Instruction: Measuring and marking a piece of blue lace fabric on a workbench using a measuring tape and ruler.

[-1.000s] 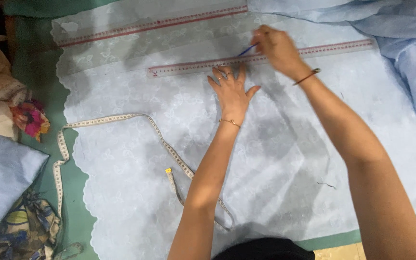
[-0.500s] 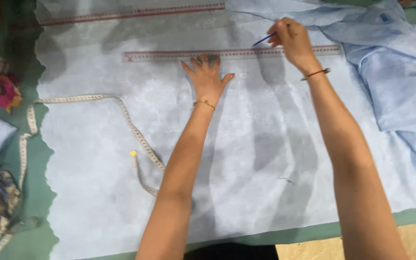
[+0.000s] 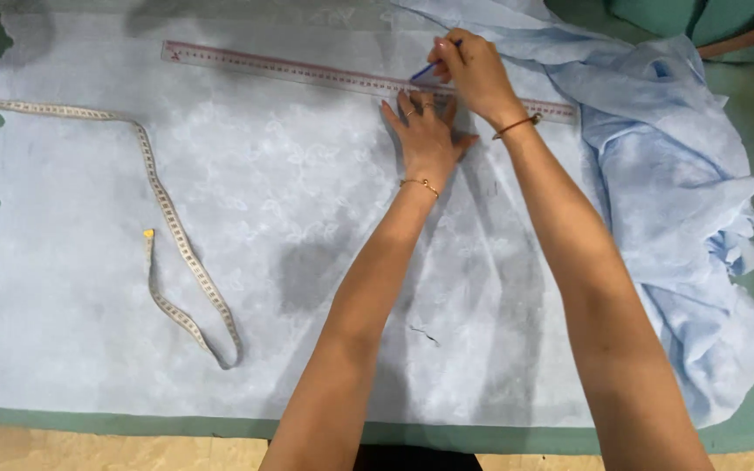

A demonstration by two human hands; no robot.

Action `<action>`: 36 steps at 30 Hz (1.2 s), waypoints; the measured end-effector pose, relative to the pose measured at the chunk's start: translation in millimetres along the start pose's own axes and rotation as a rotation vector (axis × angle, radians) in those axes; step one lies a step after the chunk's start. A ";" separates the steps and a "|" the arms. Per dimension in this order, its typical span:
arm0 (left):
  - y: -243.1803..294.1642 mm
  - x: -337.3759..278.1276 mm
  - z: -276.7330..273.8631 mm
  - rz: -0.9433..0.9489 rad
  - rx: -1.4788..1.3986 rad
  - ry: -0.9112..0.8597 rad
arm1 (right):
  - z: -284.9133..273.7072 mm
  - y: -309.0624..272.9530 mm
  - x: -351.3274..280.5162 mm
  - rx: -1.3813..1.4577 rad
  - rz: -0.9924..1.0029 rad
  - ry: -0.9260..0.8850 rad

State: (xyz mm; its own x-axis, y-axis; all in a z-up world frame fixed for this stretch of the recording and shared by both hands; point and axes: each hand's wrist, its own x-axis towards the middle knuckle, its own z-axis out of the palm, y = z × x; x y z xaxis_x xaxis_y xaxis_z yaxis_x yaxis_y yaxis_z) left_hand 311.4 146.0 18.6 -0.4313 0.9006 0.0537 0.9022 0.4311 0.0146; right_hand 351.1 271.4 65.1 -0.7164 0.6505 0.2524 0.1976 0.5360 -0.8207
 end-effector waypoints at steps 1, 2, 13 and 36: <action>-0.3 0.0 0.1 -0.007 0.003 0.004 | -12.3 9.7 -4.3 0.002 -0.007 -0.003; -0.6 -0.1 -0.5 -0.012 -0.002 -0.019 | -24.9 19.0 -8.4 -0.007 0.019 -0.018; 2.3 6.6 13.5 -0.004 0.056 -0.040 | -189.5 90.7 -87.3 -0.068 0.213 -0.010; -154.4 -282.6 -7.9 -0.262 -0.138 0.311 | -83.1 45.0 -89.7 -0.605 -0.231 -0.046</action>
State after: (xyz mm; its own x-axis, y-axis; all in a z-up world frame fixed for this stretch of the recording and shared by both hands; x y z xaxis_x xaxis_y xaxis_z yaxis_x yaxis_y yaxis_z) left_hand 294.1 -175.5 9.1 -0.6418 0.6927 0.3289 0.7643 0.6131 0.2001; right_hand 479.8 281.9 48.1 -0.8107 0.4658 0.3547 0.3674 0.8764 -0.3112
